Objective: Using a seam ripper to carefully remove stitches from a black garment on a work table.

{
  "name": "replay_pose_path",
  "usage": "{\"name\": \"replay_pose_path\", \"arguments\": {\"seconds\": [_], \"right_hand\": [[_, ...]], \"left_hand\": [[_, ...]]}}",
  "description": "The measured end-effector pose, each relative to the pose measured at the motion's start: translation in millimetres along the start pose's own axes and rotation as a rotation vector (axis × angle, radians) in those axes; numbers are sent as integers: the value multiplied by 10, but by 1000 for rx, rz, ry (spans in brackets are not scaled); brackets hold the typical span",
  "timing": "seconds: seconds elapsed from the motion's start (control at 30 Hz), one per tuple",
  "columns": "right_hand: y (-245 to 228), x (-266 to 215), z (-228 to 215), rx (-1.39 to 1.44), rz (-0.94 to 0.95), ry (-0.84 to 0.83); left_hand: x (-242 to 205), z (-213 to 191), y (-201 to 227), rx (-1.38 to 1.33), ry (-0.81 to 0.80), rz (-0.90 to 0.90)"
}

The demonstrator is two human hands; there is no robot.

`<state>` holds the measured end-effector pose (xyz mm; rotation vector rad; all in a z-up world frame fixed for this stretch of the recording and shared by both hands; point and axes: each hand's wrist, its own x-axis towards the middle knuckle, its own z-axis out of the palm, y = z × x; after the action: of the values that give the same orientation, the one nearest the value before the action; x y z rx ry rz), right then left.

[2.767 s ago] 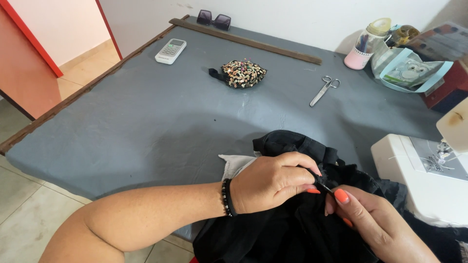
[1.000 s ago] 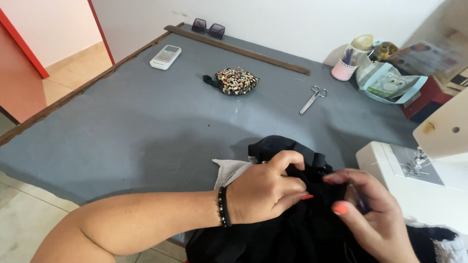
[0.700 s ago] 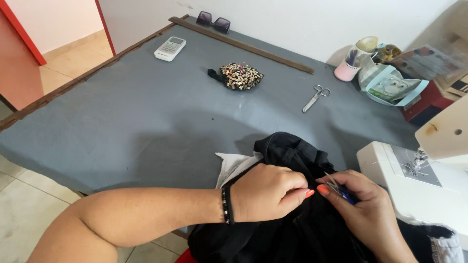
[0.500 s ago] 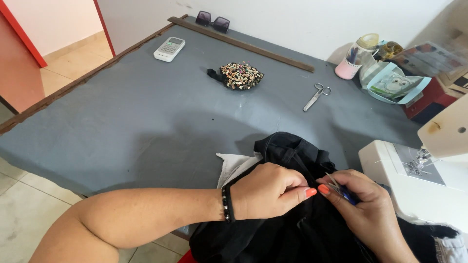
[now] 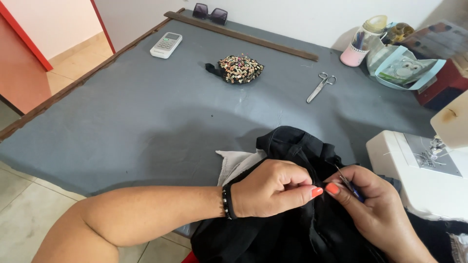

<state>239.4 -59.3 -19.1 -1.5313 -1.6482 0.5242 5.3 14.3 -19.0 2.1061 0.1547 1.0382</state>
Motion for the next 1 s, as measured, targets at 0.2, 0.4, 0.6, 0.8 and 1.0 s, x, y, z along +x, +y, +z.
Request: {"name": "replay_pose_path", "arguments": {"seconds": [0.2,0.4,0.6,0.8,1.0], "right_hand": [[113,45,9,181,96,-49],[41,88,-3,196,123,-118],[43,65,61,196,28,-99],[-9,63,155,257,-35,-40],[247,136,235,188,182,-94]], "left_hand": [[1,-27,22,-59,-19,-88],[0,-33,29,118,-54,10],[-43,9,0,515,39,246],[18,-47,141,391,8,196],[-52,95,-16,94,-153,130]]}}
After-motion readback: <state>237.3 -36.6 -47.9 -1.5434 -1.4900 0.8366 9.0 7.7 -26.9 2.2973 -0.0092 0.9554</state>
